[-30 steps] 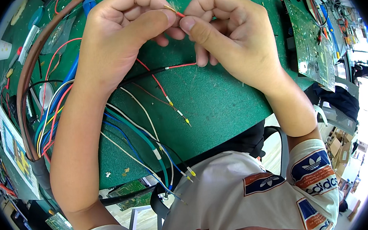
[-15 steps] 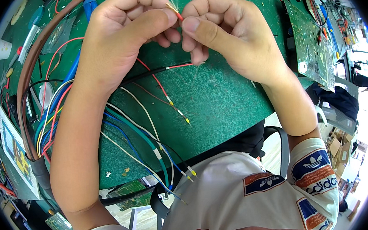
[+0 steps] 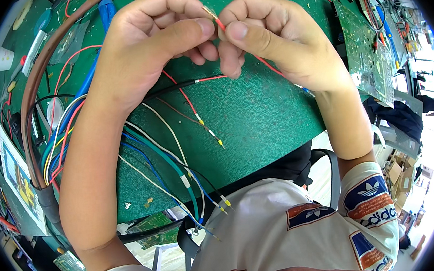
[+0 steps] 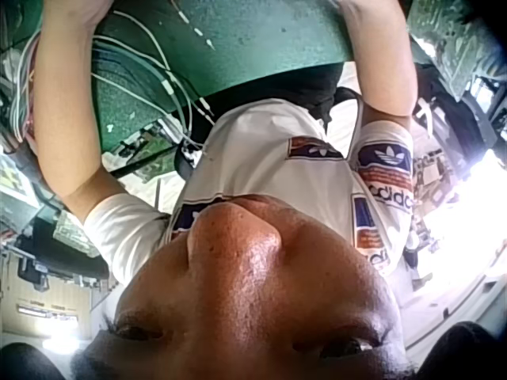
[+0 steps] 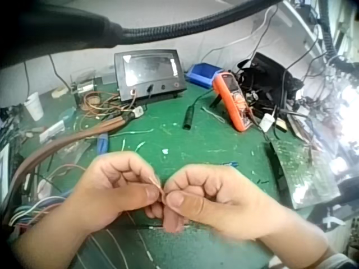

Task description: The person strips insulation from the ends of wires using a wire stripper, twists the exposed copper strands of two wires together, and then prepares to solder the joint using a soldering iron.

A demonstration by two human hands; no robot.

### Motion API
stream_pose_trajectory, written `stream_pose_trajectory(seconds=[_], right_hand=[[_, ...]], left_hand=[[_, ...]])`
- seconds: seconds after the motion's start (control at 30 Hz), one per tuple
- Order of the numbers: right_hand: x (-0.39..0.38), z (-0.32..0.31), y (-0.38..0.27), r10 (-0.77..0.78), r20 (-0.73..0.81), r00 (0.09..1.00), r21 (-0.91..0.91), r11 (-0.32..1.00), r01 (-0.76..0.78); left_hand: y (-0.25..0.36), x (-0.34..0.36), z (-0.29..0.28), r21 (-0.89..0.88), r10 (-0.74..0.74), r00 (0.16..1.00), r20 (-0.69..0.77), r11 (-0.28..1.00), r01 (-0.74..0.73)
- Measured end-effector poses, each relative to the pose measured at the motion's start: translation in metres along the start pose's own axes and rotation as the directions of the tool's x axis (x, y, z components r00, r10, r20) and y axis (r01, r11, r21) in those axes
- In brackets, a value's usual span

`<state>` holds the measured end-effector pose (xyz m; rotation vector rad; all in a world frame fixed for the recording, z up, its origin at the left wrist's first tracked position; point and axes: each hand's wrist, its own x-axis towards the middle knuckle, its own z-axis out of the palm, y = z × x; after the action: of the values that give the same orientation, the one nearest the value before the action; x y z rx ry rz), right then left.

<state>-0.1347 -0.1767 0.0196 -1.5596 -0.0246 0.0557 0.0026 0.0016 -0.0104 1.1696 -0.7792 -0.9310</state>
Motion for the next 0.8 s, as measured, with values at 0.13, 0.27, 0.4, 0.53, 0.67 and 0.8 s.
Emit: stream_pose_trajectory(seconds=[0.13, 0.27, 0.4, 0.53, 0.67, 0.8], right_hand=[[0.007, -0.006, 0.014, -0.030, 0.069, 0.997, 0.171, 0.985, 0.018], [0.009, -0.008, 0.017, -0.012, 0.097, 0.995, 0.202, 0.979, -0.008], [0.007, -0.011, 0.013, 0.020, 0.130, 0.991, 0.172, 0.984, -0.042], [-0.001, 0.002, 0.000, 0.042, -0.026, 0.999, -0.041, 0.998, -0.044], [-0.003, 0.008, 0.000, 0.001, -0.065, 0.998, -0.116, 0.993, -0.009], [-0.002, 0.011, 0.001, 0.005, -0.105, 0.995, -0.074, 0.997, -0.013]], left_hand=[[0.002, 0.001, 0.005, -0.072, 0.070, 0.996, 0.048, 0.995, -0.067], [-0.004, 0.002, 0.000, -0.049, 0.128, 0.989, 0.080, 0.991, -0.124], [-0.007, 0.002, -0.001, 0.002, 0.106, 0.993, 0.048, 0.994, -0.106], [-0.004, 0.001, 0.000, 0.012, 0.072, 0.997, 0.001, 0.997, -0.072], [-0.002, -0.001, -0.001, -0.010, 0.051, 0.999, -0.016, 0.999, -0.051], [-0.003, 0.001, 0.000, -0.023, 0.049, 0.998, -0.037, 0.998, -0.050]])
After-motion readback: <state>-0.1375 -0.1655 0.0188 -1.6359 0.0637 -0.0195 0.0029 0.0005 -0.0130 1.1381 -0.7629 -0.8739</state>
